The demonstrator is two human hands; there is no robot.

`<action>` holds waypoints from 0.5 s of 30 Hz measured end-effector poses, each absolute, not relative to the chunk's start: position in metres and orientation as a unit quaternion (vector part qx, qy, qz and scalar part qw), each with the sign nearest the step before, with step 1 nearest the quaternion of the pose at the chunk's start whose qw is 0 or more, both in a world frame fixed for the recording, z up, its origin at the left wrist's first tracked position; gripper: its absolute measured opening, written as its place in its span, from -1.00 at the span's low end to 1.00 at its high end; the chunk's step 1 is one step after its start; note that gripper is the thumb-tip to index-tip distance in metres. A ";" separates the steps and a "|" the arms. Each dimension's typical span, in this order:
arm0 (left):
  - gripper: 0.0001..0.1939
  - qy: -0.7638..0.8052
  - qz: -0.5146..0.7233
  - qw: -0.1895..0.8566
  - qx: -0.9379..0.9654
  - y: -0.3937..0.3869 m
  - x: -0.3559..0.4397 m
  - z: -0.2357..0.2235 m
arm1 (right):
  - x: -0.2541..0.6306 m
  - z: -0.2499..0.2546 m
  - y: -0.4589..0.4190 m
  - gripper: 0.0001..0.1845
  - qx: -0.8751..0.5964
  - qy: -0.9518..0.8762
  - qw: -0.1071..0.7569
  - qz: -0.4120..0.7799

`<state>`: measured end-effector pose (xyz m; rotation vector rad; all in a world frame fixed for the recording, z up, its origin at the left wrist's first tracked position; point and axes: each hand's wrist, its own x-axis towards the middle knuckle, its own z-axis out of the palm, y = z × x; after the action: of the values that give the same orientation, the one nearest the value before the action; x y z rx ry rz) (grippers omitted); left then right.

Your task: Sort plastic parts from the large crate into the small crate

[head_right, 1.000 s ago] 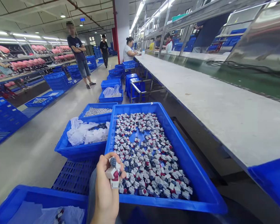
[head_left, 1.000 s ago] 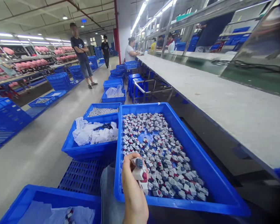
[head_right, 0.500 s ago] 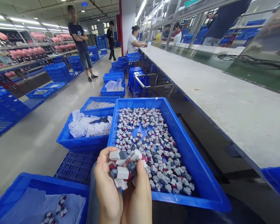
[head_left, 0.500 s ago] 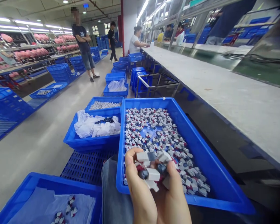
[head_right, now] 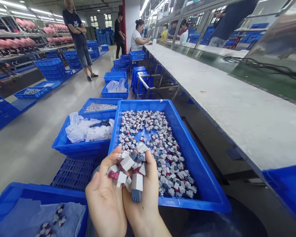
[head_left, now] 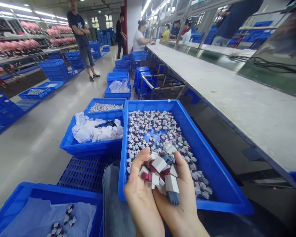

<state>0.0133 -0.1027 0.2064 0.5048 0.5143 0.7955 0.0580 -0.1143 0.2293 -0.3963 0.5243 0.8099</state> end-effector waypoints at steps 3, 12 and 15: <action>-0.52 0.247 0.381 0.854 0.252 -0.100 0.013 0.203 | 0.058 0.227 -0.113 -0.76 -0.185 0.244 0.866 0.395; -0.58 0.286 0.382 0.835 0.276 -0.087 0.018 0.194 | 0.048 0.205 -0.107 -0.73 -0.386 0.071 0.866 0.311; -0.65 0.295 0.334 0.882 0.155 -0.069 0.018 0.178 | 0.041 0.187 -0.102 -0.80 -0.577 -0.166 0.783 0.163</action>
<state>0.0181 -0.0695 0.1783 0.3227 0.6150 0.6961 0.0410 -0.1021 0.1866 -1.2443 -0.3579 0.3525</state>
